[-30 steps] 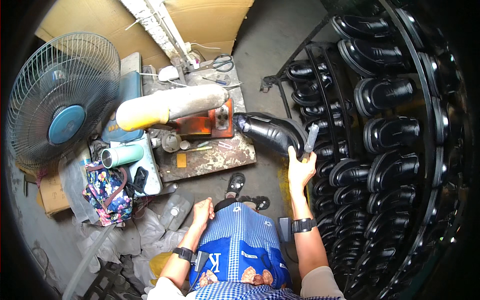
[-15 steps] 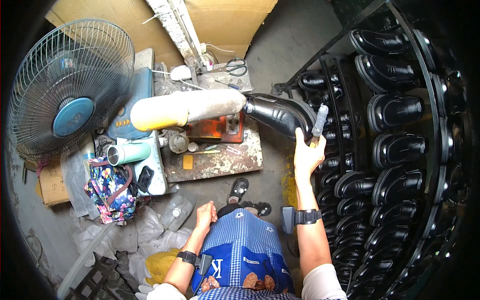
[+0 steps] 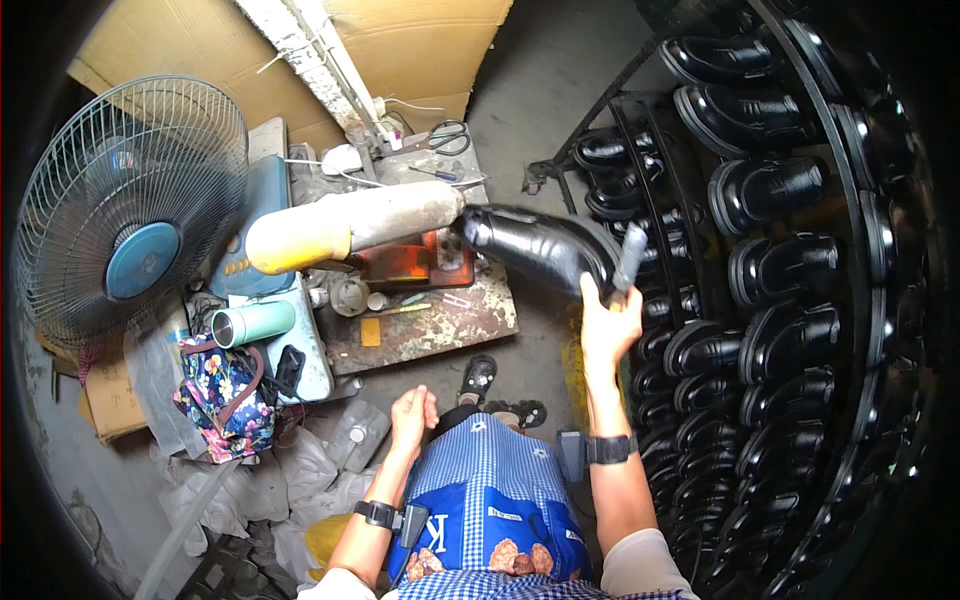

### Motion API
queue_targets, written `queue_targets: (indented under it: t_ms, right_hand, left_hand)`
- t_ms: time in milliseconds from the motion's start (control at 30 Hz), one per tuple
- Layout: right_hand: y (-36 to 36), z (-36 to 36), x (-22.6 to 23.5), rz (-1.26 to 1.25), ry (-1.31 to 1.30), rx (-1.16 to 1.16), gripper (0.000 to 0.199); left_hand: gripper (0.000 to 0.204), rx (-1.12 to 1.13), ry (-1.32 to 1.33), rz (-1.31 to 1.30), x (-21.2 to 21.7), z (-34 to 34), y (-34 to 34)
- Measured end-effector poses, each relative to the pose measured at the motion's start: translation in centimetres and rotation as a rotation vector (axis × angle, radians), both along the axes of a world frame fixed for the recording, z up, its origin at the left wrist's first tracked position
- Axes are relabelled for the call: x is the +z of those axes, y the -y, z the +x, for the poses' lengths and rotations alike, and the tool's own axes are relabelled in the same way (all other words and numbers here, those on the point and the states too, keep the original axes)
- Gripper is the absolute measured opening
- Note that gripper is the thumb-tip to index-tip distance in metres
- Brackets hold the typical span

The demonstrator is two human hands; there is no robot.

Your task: The person takes shoes from a rack, rubs their surfaces and soles with a handheld tool, and places them back on the rack.

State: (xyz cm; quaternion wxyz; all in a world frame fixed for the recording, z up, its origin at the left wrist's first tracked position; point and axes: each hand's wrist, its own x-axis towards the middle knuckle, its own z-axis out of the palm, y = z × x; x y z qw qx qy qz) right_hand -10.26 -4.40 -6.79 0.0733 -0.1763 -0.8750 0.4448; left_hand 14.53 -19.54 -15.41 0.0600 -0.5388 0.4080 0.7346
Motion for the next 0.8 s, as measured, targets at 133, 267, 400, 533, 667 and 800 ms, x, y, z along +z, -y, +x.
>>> queue_targets:
  t_ms: [133, 267, 400, 533, 667, 800]
  right_hand:
    - [-6.9, 4.3, -0.6, -0.044, -0.062, 0.012, 0.047]
    - [-13.2, 8.8, 1.2, -0.225, 0.122, -0.065, 0.029]
    - [-15.6, 12.3, 4.9, -0.391, 0.262, -0.173, 0.023]
    - [-18.2, 14.7, 7.6, -0.362, 0.386, -0.154, 0.019]
    - [-19.0, 15.0, 9.6, 0.26, -0.074, -0.17, 0.025]
    - [-19.1, 16.3, 10.1, -0.075, 0.022, -0.107, 0.014]
  left_hand:
    - [0.026, -0.268, -0.316, -0.55, 3.0, -5.3, -1.4]
    - [0.038, -0.66, -0.487, -1.071, 7.6, -9.9, -2.6]
    - [0.029, -0.793, -0.527, -0.44, 9.9, -10.9, -5.4]
    - [0.034, -1.07, -0.536, -0.68, 11.7, -10.9, -8.2]
    - [0.037, -0.906, -0.531, -0.686, 12.1, -10.6, -11.9]
    - [0.039, -0.938, -0.382, -0.668, 13.3, -10.8, -14.7]
